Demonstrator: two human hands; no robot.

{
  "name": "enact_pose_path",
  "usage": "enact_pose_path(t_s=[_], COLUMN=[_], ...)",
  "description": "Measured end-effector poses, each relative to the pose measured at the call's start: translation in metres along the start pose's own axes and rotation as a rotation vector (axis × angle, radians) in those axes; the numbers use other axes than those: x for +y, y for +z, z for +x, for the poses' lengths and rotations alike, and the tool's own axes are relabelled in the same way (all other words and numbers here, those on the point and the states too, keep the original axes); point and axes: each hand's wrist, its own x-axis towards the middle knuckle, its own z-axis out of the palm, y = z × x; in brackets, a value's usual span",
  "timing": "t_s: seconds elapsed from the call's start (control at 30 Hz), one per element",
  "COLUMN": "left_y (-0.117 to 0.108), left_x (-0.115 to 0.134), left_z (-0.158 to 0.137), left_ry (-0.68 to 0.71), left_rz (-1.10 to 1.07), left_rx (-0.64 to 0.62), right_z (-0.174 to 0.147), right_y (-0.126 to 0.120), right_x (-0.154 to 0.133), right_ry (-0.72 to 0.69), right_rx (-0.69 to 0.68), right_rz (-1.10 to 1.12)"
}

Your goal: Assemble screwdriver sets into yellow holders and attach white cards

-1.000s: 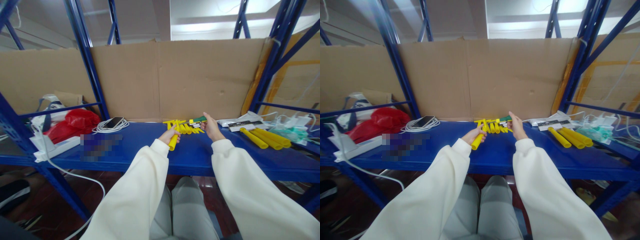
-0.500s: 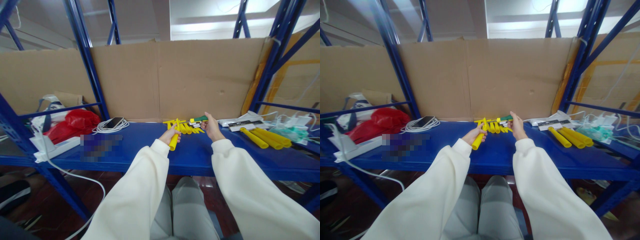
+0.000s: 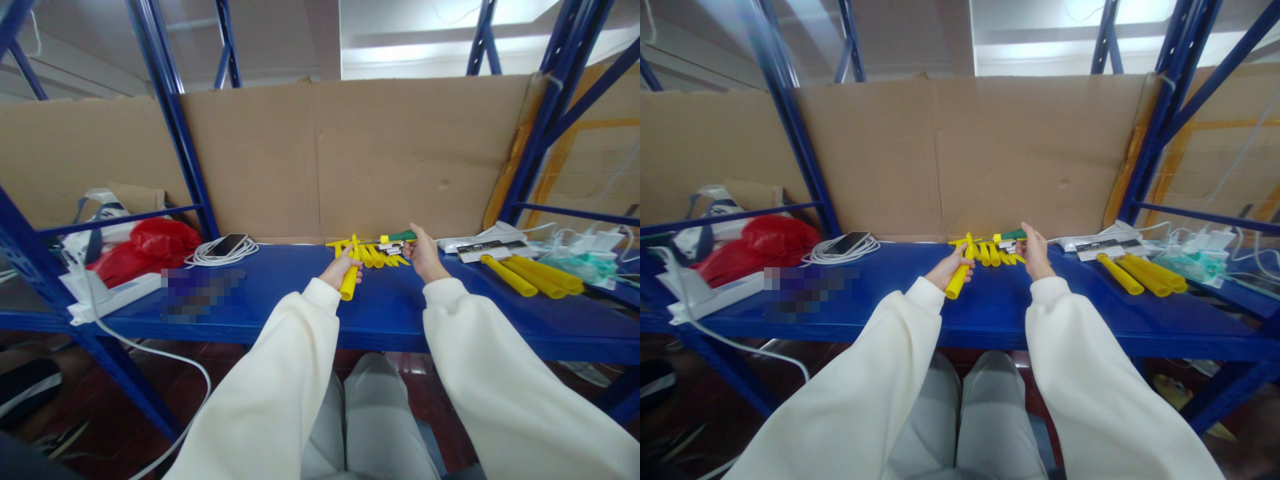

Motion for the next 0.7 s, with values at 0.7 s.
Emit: enact_pose_path(t_s=[0.7], left_y=[-0.012], left_x=[0.005], left_z=[0.005], left_ry=[0.177], left_rz=[-0.06], left_rx=[0.301], right_z=[0.016], right_y=[-0.031], right_x=[-0.007], right_ry=[0.039], right_rx=[0.171], right_rz=[0.006])
